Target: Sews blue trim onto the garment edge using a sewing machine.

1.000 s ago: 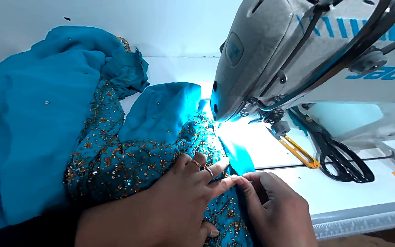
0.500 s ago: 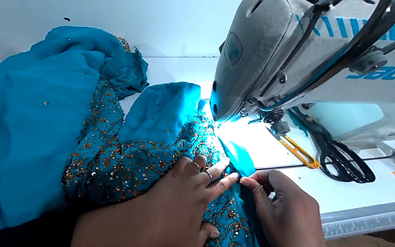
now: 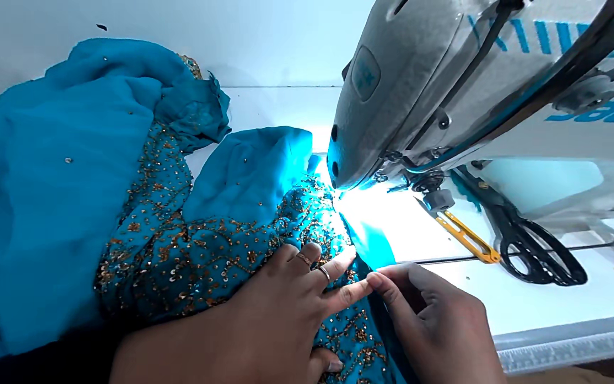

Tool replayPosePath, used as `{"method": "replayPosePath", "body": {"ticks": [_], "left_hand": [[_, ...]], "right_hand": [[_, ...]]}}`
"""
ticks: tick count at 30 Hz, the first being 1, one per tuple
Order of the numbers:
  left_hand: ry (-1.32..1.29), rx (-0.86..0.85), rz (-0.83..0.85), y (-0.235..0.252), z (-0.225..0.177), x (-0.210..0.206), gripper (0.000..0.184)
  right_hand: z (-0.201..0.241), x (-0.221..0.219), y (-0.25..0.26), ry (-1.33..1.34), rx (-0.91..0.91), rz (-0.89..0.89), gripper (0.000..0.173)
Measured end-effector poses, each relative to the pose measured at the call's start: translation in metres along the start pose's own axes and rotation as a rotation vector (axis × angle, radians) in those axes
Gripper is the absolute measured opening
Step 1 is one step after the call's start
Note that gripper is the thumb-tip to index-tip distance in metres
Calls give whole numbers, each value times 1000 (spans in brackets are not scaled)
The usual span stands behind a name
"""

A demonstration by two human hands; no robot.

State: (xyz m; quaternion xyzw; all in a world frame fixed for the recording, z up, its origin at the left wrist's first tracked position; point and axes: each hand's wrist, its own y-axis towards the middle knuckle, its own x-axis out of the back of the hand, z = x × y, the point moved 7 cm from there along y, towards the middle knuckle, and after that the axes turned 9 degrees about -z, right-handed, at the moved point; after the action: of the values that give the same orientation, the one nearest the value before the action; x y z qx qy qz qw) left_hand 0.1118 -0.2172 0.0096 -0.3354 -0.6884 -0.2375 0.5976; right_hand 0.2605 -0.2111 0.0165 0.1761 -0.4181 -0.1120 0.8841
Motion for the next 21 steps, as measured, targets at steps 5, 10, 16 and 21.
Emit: {"method": "replayPosePath", "body": {"ticks": [5, 10, 16, 21], "left_hand": [[12, -21, -59, -2, 0, 0, 78], [1, -16, -51, -3, -1, 0, 79], [2, -12, -33, -3, -1, 0, 79], [-6, -5, -25, -3, -1, -1, 77]], "right_hand": [[-7, -4, 6, 55, -59, 53, 24], [-16, -6, 10, 102, -93, 108, 29], [-17, -10, 15, 65, -124, 193, 20], [-20, -14, 18, 54, -172, 245, 19]]}}
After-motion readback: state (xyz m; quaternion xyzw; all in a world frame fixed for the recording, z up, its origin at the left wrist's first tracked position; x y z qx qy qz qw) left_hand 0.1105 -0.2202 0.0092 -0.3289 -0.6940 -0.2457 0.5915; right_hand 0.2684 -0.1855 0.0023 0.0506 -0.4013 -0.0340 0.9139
